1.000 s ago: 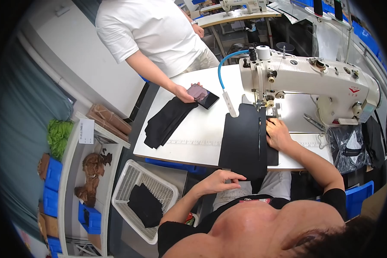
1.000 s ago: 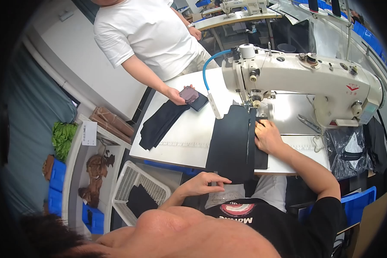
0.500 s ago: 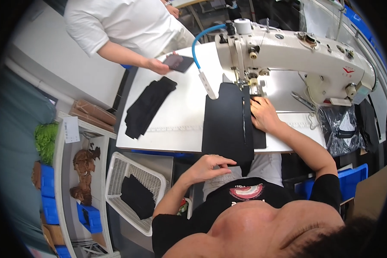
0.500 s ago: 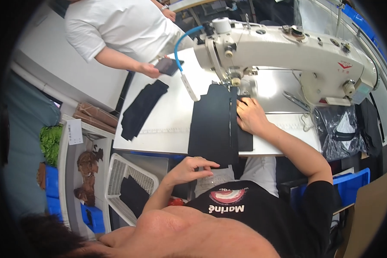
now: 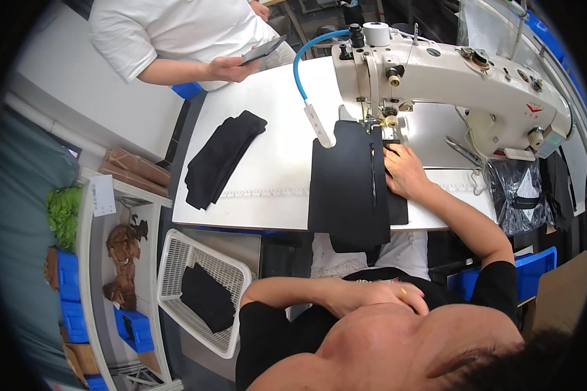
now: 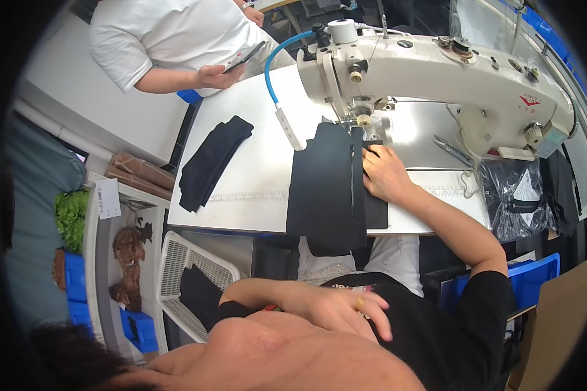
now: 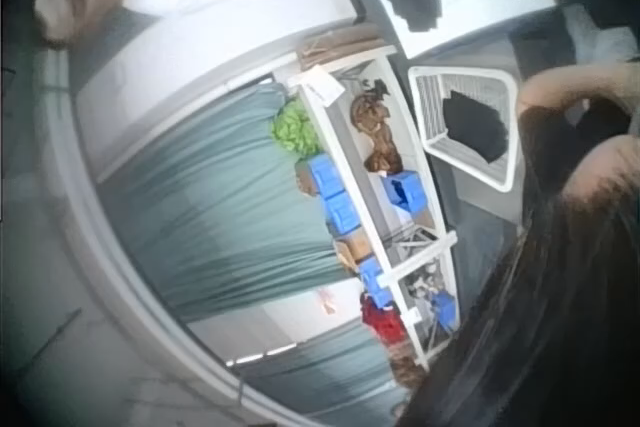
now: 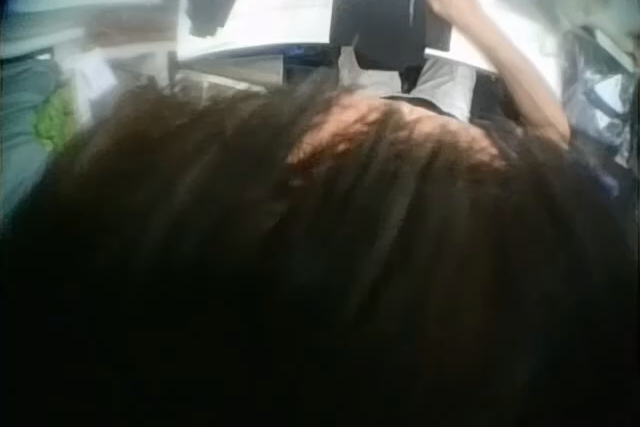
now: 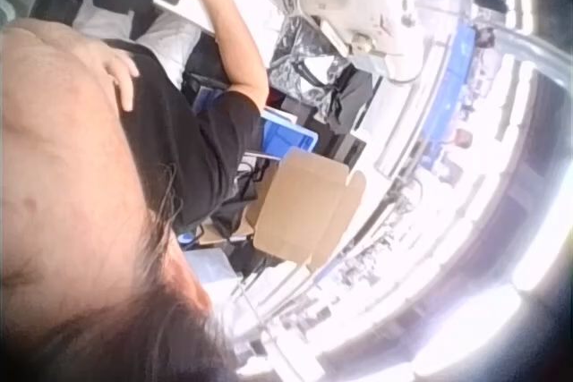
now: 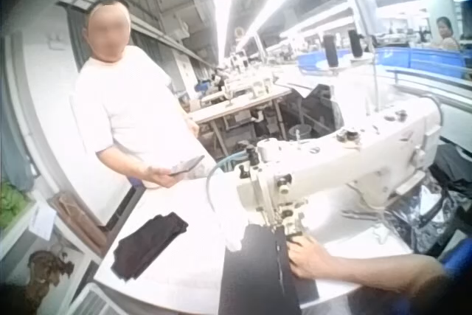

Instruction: Using an industrial sewing machine to sew a zipper onto a leather panel.

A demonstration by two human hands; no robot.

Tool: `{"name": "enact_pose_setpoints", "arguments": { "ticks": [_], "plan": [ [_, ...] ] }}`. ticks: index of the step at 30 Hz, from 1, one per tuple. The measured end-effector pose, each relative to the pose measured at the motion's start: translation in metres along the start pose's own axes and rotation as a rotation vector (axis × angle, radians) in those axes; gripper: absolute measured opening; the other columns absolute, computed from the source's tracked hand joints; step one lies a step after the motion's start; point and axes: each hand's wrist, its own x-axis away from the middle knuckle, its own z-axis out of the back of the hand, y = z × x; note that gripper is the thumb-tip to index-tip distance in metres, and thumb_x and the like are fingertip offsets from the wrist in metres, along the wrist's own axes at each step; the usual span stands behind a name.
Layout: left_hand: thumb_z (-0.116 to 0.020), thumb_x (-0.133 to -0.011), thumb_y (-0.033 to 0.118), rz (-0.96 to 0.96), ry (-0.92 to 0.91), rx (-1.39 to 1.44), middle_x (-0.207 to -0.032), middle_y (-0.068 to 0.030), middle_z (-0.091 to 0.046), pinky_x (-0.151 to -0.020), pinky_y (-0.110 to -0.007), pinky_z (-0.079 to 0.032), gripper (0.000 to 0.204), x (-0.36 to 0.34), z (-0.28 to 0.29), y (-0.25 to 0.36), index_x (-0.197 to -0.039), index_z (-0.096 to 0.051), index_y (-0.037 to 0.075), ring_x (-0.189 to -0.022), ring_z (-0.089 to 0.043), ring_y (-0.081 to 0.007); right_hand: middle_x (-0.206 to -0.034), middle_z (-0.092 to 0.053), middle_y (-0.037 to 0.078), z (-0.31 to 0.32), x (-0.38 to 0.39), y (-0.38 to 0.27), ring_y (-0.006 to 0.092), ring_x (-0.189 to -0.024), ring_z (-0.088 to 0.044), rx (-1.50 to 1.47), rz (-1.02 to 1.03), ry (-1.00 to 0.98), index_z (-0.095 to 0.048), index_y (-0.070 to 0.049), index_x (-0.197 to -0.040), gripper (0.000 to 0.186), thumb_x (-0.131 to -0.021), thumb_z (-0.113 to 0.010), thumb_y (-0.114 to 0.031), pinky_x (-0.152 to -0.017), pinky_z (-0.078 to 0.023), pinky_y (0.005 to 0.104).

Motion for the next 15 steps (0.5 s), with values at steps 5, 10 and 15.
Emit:
{"name": "enact_pose_setpoints", "arguments": {
  "ticks": [5, 10, 15],
  "plan": [
    [-0.051, -0.090, 0.031, 0.265, -0.192, 0.260, -0.116, -0.0148, -0.057, -0.104, -0.063, -0.021, 0.037, -0.029, -0.017, -0.005, -0.108, -0.061, 0.000, -0.120, -0.044, -0.0395, -0.120, -0.059, 0.008, 0.001, 0.000, -0.001, 0.0299, -0.114, -0.050, 0.006, -0.006, 0.006, -0.061, -0.006, -0.114, 0.038, -0.078, -0.063, -0.019, -0.095, -0.041, 0.0399],
    [-0.052, -0.090, 0.030, 0.316, -0.229, 0.325, -0.114, -0.0144, -0.057, -0.104, -0.063, -0.021, 0.036, -0.035, -0.026, -0.013, -0.106, -0.061, 0.000, -0.121, -0.044, -0.0395, -0.120, -0.058, 0.011, -0.001, -0.001, -0.001, 0.0303, -0.113, -0.050, -0.016, 0.013, 0.047, -0.061, 0.001, -0.108, 0.040, -0.074, -0.065, -0.020, -0.096, -0.040, 0.0400],
    [-0.052, -0.089, 0.029, 0.318, -0.225, 0.324, -0.112, -0.0139, -0.057, -0.104, -0.063, -0.021, 0.034, -0.034, -0.030, -0.014, -0.105, -0.061, 0.000, -0.121, -0.044, -0.0395, -0.120, -0.058, 0.011, -0.002, 0.000, -0.001, 0.0301, -0.112, -0.050, -0.022, 0.018, 0.070, -0.061, 0.000, -0.109, 0.040, -0.073, -0.065, -0.019, -0.095, -0.041, 0.0402]
  ]
}}
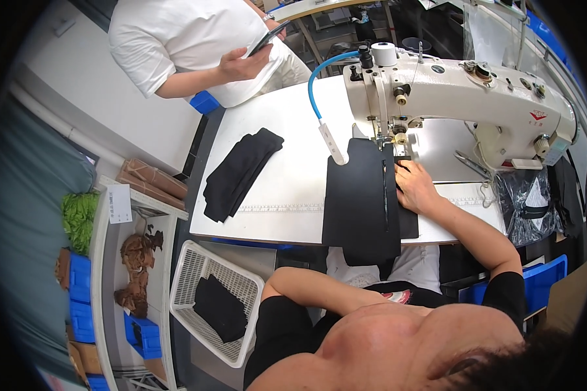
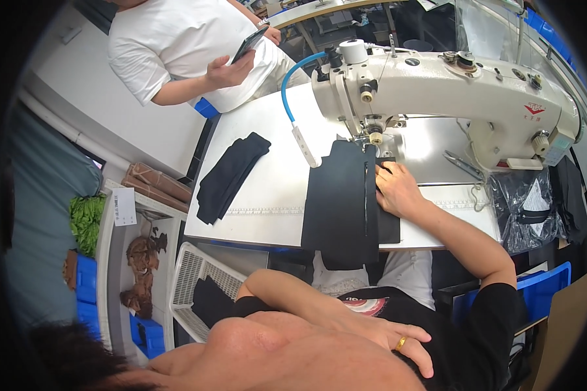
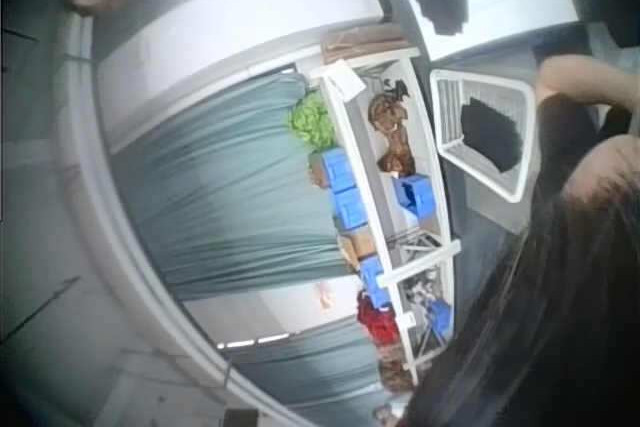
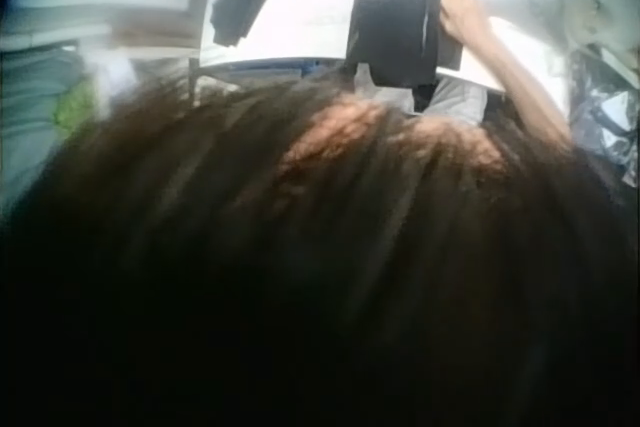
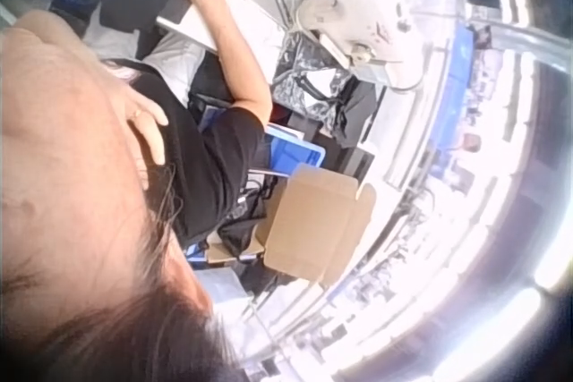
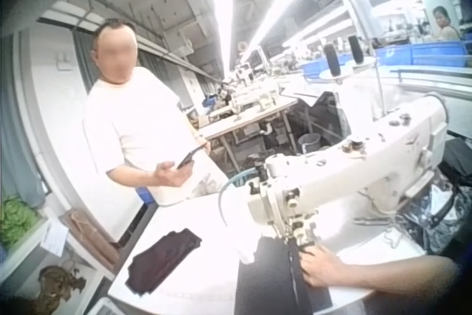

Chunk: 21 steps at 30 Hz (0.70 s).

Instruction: Using an industrial sewing machine to sew a zipper onto a leather panel.

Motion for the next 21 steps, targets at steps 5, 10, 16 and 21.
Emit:
{"name": "enact_pose_setpoints", "arguments": {
  "ticks": [5, 10, 16, 21],
  "plan": [
    [-0.052, -0.089, 0.028, -0.012, 0.001, -0.016, -0.110, -0.0135, -0.057, -0.104, -0.063, -0.020, 0.032, -0.002, -0.004, 0.000, -0.103, -0.061, 0.001, -0.121, -0.044, -0.0395, -0.121, -0.058, 0.010, 0.001, 0.000, 0.000, 0.0302, -0.114, -0.050, 0.002, -0.017, -0.032, -0.060, -0.003, -0.112, 0.039, -0.077, -0.063, -0.019, -0.094, -0.041, 0.0403],
    [-0.052, -0.088, 0.027, -0.038, 0.004, -0.054, -0.109, -0.0131, -0.056, -0.104, -0.063, -0.020, 0.030, 0.002, -0.009, 0.002, -0.102, -0.061, 0.001, -0.121, -0.044, -0.0395, -0.121, -0.058, 0.010, 0.001, 0.000, 0.000, 0.0300, -0.114, -0.050, 0.021, -0.022, -0.048, -0.061, -0.003, -0.111, 0.038, -0.077, -0.063, -0.019, -0.094, -0.041, 0.0401],
    [-0.052, -0.087, 0.026, -0.091, -0.006, -0.157, -0.106, -0.0126, -0.056, -0.105, -0.063, -0.020, 0.028, 0.014, -0.019, 0.010, -0.100, -0.061, 0.002, -0.122, -0.044, -0.0394, -0.120, -0.058, 0.011, 0.000, -0.002, -0.001, 0.0290, -0.112, -0.050, -0.006, -0.005, 0.001, -0.062, 0.001, -0.104, 0.036, -0.074, -0.064, -0.019, -0.095, -0.041, 0.0392],
    [-0.053, -0.086, 0.025, -0.144, -0.056, -0.233, -0.105, -0.0122, -0.056, -0.105, -0.063, -0.020, 0.027, 0.006, -0.022, 0.014, -0.099, -0.061, 0.002, -0.122, -0.044, -0.0394, -0.119, -0.058, 0.011, 0.001, -0.001, 0.000, 0.0284, -0.113, -0.049, 0.030, -0.016, -0.054, -0.063, 0.002, -0.103, 0.036, -0.076, -0.064, -0.021, -0.094, -0.042, 0.0392]
  ]
}}
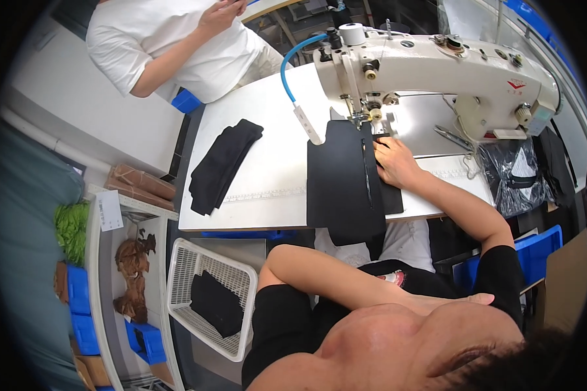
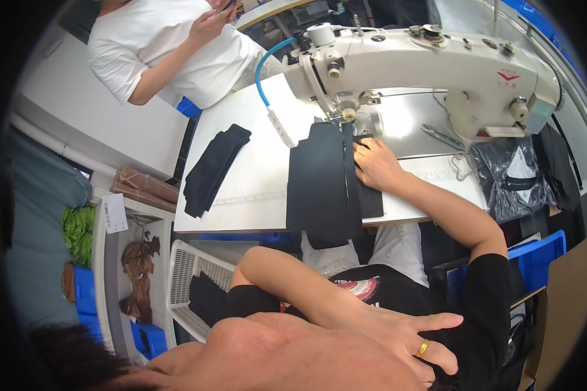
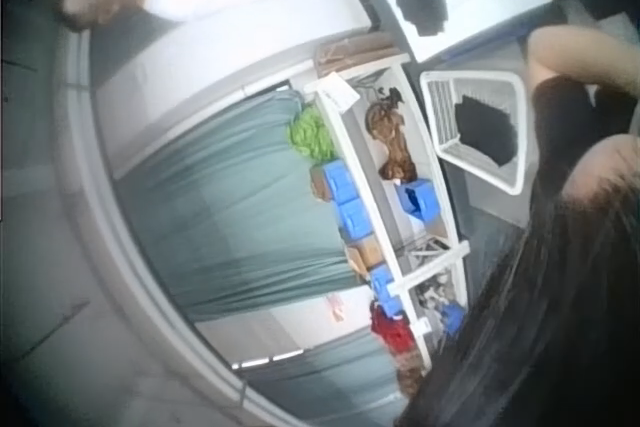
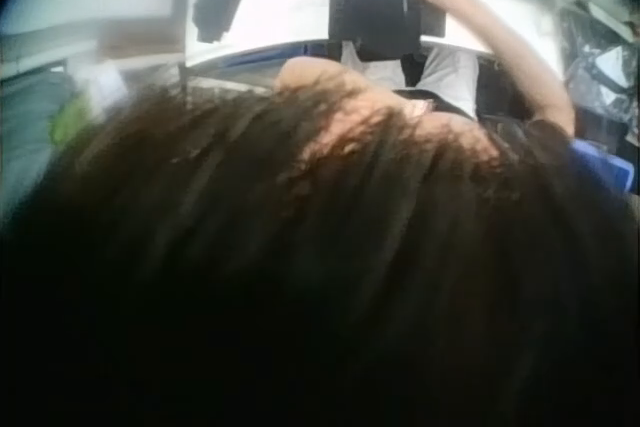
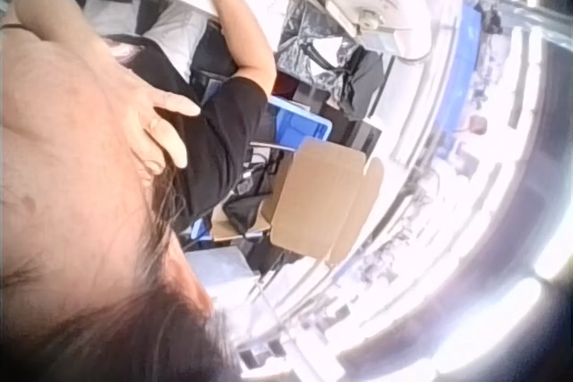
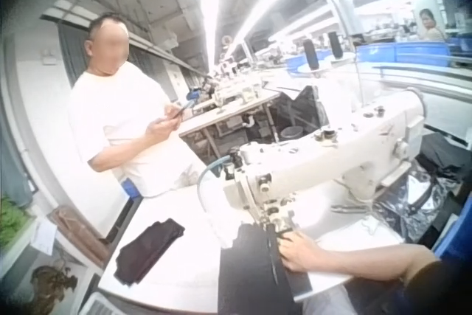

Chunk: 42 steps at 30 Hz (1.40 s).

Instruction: Using an industrial sewing machine to sew a zipper onto a leather panel.

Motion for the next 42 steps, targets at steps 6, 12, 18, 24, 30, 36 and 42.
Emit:
{"name": "enact_pose_setpoints", "arguments": {
  "ticks": [6, 12, 18, 24, 30, 36, 42],
  "plan": [
    [-0.053, -0.086, 0.024, -0.117, -0.075, -0.171, -0.102, -0.0116, -0.055, -0.105, -0.064, -0.020, 0.025, -0.034, 0.001, -0.007, -0.097, -0.060, 0.003, -0.122, -0.044, -0.0394, -0.109, -0.062, 0.010, -0.003, 0.000, 0.001, 0.0264, -0.108, -0.051, 0.042, 0.028, 0.066, -0.063, 0.001, -0.102, 0.035, -0.075, -0.064, -0.022, -0.091, -0.043, 0.0379],
    [-0.053, -0.085, 0.022, -0.236, -0.100, -0.384, -0.100, -0.0111, -0.055, -0.105, -0.064, -0.019, 0.022, -0.057, -0.001, -0.014, -0.095, -0.060, 0.004, -0.122, -0.044, -0.0394, -0.104, -0.063, 0.007, -0.007, 0.000, 0.003, 0.0243, -0.100, -0.052, 0.008, 0.061, 0.162, -0.064, -0.001, -0.099, 0.033, -0.074, -0.064, -0.022, -0.085, -0.044, 0.0375],
    [-0.053, -0.084, 0.021, -0.330, -0.108, -0.554, -0.098, -0.0106, -0.055, -0.105, -0.064, -0.019, 0.020, -0.068, -0.002, -0.022, -0.093, -0.060, 0.004, -0.123, -0.044, -0.0394, -0.109, -0.064, 0.007, -0.009, 0.000, 0.003, 0.0238, -0.102, -0.053, 0.025, 0.025, 0.089, -0.065, -0.001, -0.097, 0.032, -0.075, -0.065, -0.025, -0.086, -0.044, 0.0368],
    [-0.054, -0.083, 0.019, -0.425, 0.084, -0.796, -0.097, -0.0092, -0.055, -0.105, -0.066, -0.018, 0.019, -0.062, -0.018, -0.030, -0.096, -0.059, 0.005, -0.130, -0.039, -0.0396, -0.106, -0.063, 0.007, -0.008, 0.000, 0.001, 0.0249, -0.103, -0.054, 0.065, 0.037, 0.145, -0.065, 0.000, -0.096, 0.033, -0.075, -0.064, -0.026, -0.085, -0.044, 0.0367],
    [-0.051, -0.084, 0.021, -0.307, -0.061, -0.501, -0.105, -0.0108, -0.053, -0.104, -0.069, -0.015, 0.025, -0.066, -0.020, -0.027, -0.105, -0.055, 0.007, -0.137, -0.027, -0.0423, -0.108, -0.063, 0.006, -0.006, -0.001, 0.002, 0.0246, -0.101, -0.055, 0.061, 0.045, 0.111, -0.066, -0.001, -0.093, 0.031, -0.077, -0.063, -0.028, -0.084, -0.044, 0.0367],
    [-0.050, -0.083, 0.024, -0.327, -0.096, -0.486, -0.101, -0.0092, -0.050, -0.104, -0.068, -0.013, 0.025, -0.067, -0.010, -0.025, -0.103, -0.053, 0.009, -0.127, -0.038, -0.0386, -0.110, -0.062, 0.007, -0.004, -0.001, 0.000, 0.0255, -0.107, -0.052, 0.006, -0.007, 0.035, -0.064, 0.000, -0.100, 0.034, -0.074, -0.064, -0.023, -0.089, -0.043, 0.0374],
    [-0.054, -0.085, 0.021, -0.389, -0.015, -0.637, -0.105, -0.0081, -0.053, -0.112, -0.058, -0.007, 0.027, -0.063, -0.007, -0.027, -0.105, -0.054, 0.003, -0.112, -0.047, -0.0223, -0.108, -0.063, 0.005, -0.008, -0.003, 0.001, 0.0245, -0.101, -0.054, 0.052, 0.041, 0.093, -0.066, -0.002, -0.091, 0.027, -0.076, -0.063, -0.025, -0.083, -0.044, 0.0377]
  ]
}}
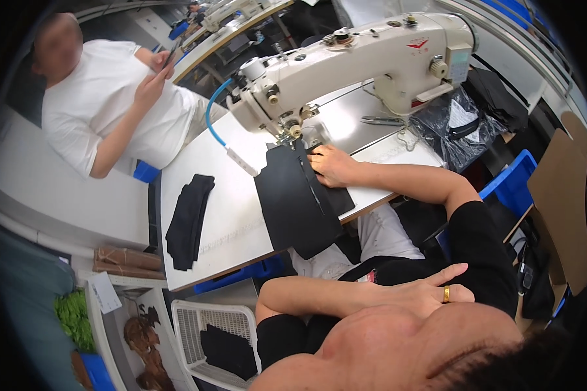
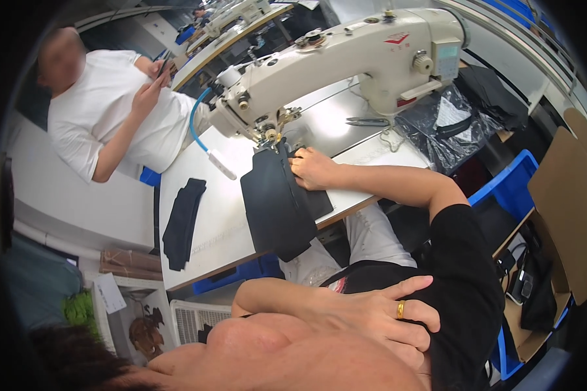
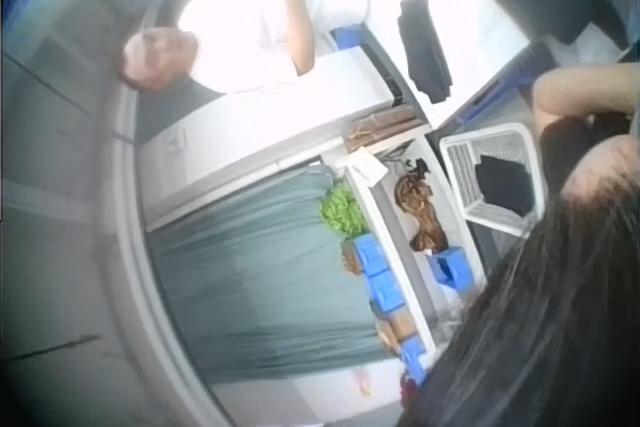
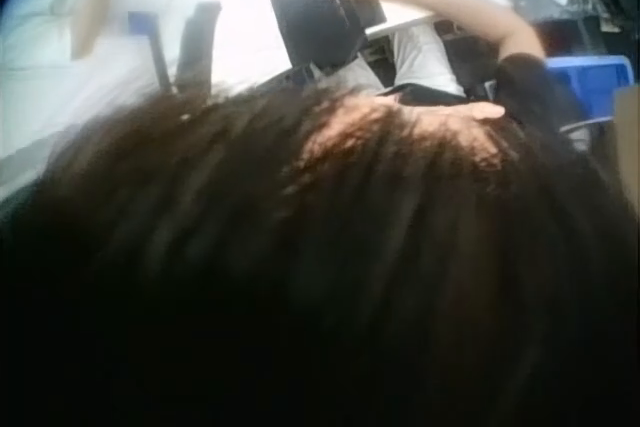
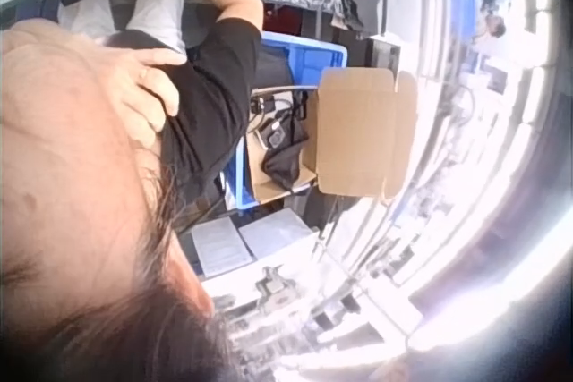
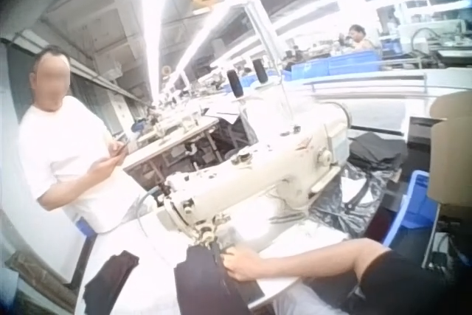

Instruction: Using an industrial sewing machine to sew a zipper onto a leather panel.

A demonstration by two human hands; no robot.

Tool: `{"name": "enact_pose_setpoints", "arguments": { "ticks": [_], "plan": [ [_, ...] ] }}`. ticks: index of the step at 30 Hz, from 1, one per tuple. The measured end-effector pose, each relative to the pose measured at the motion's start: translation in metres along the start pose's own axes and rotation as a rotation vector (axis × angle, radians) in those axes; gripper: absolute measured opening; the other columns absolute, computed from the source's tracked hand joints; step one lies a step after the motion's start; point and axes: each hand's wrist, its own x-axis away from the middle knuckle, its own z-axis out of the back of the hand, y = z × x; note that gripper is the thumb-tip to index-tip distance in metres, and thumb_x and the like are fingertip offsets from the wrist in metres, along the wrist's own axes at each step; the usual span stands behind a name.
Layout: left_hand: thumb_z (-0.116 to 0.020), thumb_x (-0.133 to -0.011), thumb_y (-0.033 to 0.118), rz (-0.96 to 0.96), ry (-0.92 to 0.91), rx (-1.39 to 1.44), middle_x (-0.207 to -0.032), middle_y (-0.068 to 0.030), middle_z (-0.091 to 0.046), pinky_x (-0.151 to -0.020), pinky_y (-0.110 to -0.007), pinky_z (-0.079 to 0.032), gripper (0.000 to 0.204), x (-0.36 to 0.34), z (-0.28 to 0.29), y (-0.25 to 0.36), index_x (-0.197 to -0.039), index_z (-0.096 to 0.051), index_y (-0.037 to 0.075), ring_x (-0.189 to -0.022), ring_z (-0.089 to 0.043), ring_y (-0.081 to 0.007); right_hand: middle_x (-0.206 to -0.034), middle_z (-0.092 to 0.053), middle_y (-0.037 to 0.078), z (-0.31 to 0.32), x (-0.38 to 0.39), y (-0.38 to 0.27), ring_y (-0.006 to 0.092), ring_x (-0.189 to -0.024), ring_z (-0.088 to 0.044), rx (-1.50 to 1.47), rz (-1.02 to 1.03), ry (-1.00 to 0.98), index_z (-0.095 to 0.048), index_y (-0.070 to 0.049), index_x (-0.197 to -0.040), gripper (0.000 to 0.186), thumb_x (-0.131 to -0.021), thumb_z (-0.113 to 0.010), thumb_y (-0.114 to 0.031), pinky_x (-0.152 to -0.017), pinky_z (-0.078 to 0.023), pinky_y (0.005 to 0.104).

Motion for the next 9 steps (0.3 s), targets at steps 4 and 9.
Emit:
{"name": "enact_pose_setpoints", "arguments": {
  "ticks": [4, 9],
  "plan": [
    [-0.054, -0.086, 0.020, 0.014, 0.035, 0.078, -0.105, -0.0093, -0.053, -0.112, -0.058, -0.009, 0.027, 0.0035, 0.0015, 0.0005, -0.106, -0.053, 0.002, -0.112, -0.049, -0.0229, -0.108, -0.063, 0.005, 0.0015, 0.0028, -0.0005, 0.0243, -0.102, -0.053, 0.004, -0.012, 0.012, -0.066, -0.003, -0.091, 0.027, -0.075, -0.064, -0.024, -0.085, -0.044, 0.0378],
    [-0.055, -0.079, 0.022, 0.081, 0.055, 0.160, -0.095, -0.0083, -0.050, -0.108, -0.063, -0.012, 0.026, 0.0064, 0.0066, 0.0017, -0.100, -0.055, 0.006, -0.107, -0.048, -0.0272, -0.116, -0.062, 0.006, -0.0013, -0.0001, 0.0019, 0.0245, -0.103, -0.053, 0.035, -0.021, -0.067, -0.064, -0.004, -0.105, 0.036, -0.075, -0.064, -0.025, -0.087, -0.043, 0.0387]
  ]
}}
